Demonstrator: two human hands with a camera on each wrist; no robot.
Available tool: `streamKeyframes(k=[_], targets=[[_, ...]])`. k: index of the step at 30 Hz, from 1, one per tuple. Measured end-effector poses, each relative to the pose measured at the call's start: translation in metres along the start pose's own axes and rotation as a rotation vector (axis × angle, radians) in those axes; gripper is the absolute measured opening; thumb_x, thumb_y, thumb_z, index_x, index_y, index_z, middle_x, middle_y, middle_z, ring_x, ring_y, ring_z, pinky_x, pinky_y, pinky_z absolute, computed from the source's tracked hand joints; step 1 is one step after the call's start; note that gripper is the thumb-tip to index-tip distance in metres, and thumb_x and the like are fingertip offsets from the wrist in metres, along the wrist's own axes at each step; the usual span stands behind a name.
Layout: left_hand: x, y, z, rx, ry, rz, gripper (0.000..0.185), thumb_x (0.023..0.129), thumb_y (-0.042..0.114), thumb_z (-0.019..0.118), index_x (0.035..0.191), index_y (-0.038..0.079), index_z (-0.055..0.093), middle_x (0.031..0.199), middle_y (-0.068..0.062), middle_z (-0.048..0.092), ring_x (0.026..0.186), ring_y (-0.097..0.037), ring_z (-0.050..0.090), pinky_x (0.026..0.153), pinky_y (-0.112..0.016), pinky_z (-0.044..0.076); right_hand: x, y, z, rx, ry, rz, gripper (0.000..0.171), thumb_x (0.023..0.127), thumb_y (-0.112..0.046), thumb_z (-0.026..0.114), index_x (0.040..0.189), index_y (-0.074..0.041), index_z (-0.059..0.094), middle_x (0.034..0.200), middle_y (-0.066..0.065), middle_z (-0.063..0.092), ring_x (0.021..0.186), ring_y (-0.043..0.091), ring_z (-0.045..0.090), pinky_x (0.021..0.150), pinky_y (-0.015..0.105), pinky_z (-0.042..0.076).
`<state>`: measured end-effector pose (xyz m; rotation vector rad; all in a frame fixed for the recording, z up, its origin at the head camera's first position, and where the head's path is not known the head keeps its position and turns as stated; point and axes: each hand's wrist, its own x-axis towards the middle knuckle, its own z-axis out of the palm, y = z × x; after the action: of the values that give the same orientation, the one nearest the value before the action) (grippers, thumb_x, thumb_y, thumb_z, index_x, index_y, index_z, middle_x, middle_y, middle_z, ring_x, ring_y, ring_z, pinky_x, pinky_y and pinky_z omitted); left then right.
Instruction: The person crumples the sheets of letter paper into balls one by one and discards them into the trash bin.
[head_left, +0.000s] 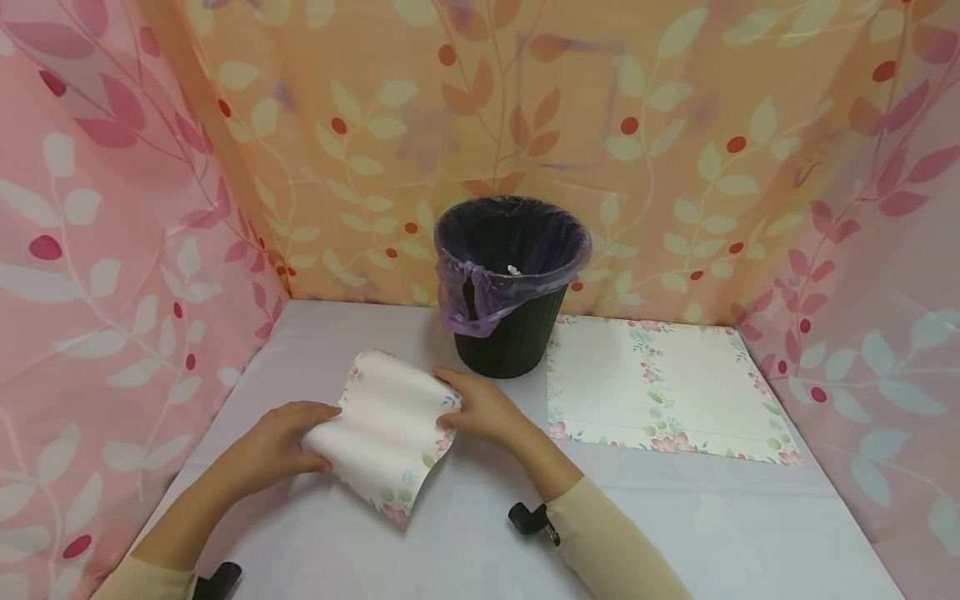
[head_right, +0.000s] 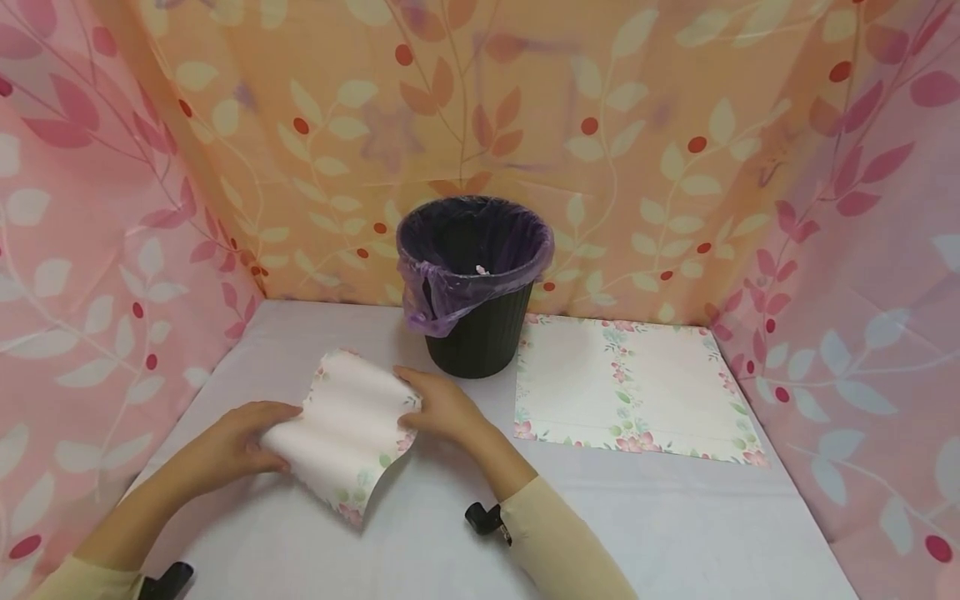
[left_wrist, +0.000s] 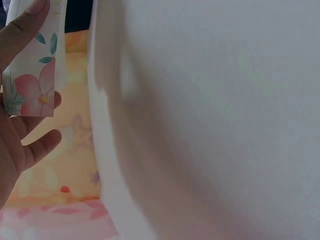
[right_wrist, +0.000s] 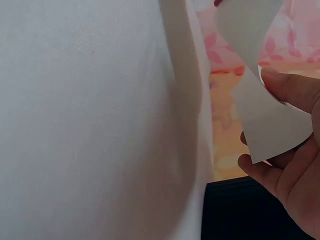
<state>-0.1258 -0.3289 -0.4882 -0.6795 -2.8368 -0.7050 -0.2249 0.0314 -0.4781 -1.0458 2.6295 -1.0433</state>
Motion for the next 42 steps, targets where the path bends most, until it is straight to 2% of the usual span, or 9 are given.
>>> streamKeyframes(k=[4, 8, 12, 17, 24, 30, 33, 36, 42], targets=[[-0.003, 0.013, -0.005, 0.002, 0.067, 0.064, 0.080, 0.062, 0.041, 0.096, 0.134, 0.018, 0.067, 0.130, 0.005, 0.068, 0.118, -0.023, 0.062, 0.099, -0.037, 0.046, -0.017, -0.007, -0.012, 0.026, 0.020, -0.010, 0.081, 0.086, -0.026, 0.082, 0.157, -0.022, 0.043, 0.155, -0.004, 0.051, 0.143, 0.016, 0.047, 0.118, 0.041, 0.039], [-0.009, 0.024, -0.005, -0.029, 0.126, 0.117, 0.082, 0.058, 0.031, 0.099, 0.133, 0.020, 0.068, 0.129, 0.006, 0.067, 0.116, -0.019, 0.062, 0.101, -0.015, 0.037, -0.035, -0.016, -0.024, 0.064, 0.048, -0.063, 0.076, 0.090, -0.030, 0.080, 0.157, -0.027, 0.043, 0.155, -0.009, 0.049, 0.142, 0.015, 0.048, 0.117, 0.044, 0.041], [-0.011, 0.037, -0.001, -0.076, 0.163, 0.183, 0.084, 0.057, 0.026, 0.099, 0.134, 0.019, 0.067, 0.129, 0.004, 0.067, 0.116, -0.016, 0.062, 0.103, -0.008, 0.033, -0.052, -0.025, -0.038, 0.080, 0.098, -0.127, 0.073, 0.090, -0.029, 0.080, 0.155, -0.029, 0.046, 0.153, -0.011, 0.052, 0.139, 0.014, 0.051, 0.114, 0.045, 0.044], [-0.006, 0.054, 0.000, -0.065, 0.193, 0.242, 0.082, 0.061, 0.034, 0.098, 0.136, 0.021, 0.066, 0.133, 0.005, 0.065, 0.120, -0.014, 0.059, 0.105, -0.012, 0.034, -0.070, -0.033, -0.055, 0.079, 0.138, -0.208, 0.069, 0.091, -0.025, 0.080, 0.152, -0.025, 0.050, 0.149, -0.008, 0.057, 0.136, 0.012, 0.054, 0.111, 0.041, 0.048], [0.015, 0.077, -0.004, -0.013, 0.231, 0.225, 0.082, 0.060, 0.035, 0.099, 0.135, 0.026, 0.067, 0.133, 0.010, 0.064, 0.121, -0.015, 0.057, 0.104, -0.024, 0.038, -0.092, -0.038, -0.079, 0.059, 0.192, -0.299, 0.066, 0.091, -0.018, 0.080, 0.151, -0.017, 0.052, 0.147, -0.002, 0.058, 0.134, 0.017, 0.057, 0.109, 0.038, 0.049], [0.039, 0.096, -0.008, -0.025, 0.260, 0.258, 0.078, 0.061, 0.037, 0.098, 0.132, 0.023, 0.069, 0.131, 0.007, 0.066, 0.122, -0.018, 0.059, 0.102, -0.036, 0.043, -0.106, -0.037, -0.095, 0.075, 0.241, -0.310, 0.065, 0.091, -0.015, 0.080, 0.150, -0.015, 0.053, 0.149, 0.000, 0.057, 0.135, 0.019, 0.056, 0.111, 0.032, 0.047], [0.051, 0.107, -0.010, -0.036, 0.299, 0.289, 0.077, 0.060, 0.033, 0.099, 0.130, 0.019, 0.070, 0.129, 0.003, 0.068, 0.118, -0.021, 0.062, 0.097, -0.042, 0.048, -0.112, -0.039, -0.103, 0.093, 0.263, -0.309, 0.066, 0.090, -0.014, 0.080, 0.150, -0.014, 0.053, 0.150, 0.000, 0.057, 0.135, 0.019, 0.056, 0.111, 0.028, 0.046], [0.062, 0.116, -0.012, -0.051, 0.323, 0.292, 0.076, 0.060, 0.029, 0.100, 0.130, 0.017, 0.071, 0.128, 0.002, 0.068, 0.116, -0.022, 0.064, 0.093, -0.047, 0.053, -0.116, -0.039, -0.109, 0.113, 0.279, -0.292, 0.066, 0.090, -0.013, 0.081, 0.150, -0.017, 0.053, 0.150, -0.002, 0.056, 0.135, 0.019, 0.056, 0.109, 0.025, 0.046], [0.080, 0.132, -0.012, -0.107, 0.342, 0.276, 0.075, 0.061, 0.026, 0.100, 0.129, 0.015, 0.071, 0.128, 0.002, 0.068, 0.115, -0.021, 0.064, 0.094, -0.047, 0.054, -0.124, -0.037, -0.119, 0.176, 0.292, -0.302, 0.067, 0.089, -0.009, 0.081, 0.150, -0.016, 0.053, 0.147, 0.000, 0.059, 0.125, 0.019, 0.062, 0.101, 0.025, 0.052]])
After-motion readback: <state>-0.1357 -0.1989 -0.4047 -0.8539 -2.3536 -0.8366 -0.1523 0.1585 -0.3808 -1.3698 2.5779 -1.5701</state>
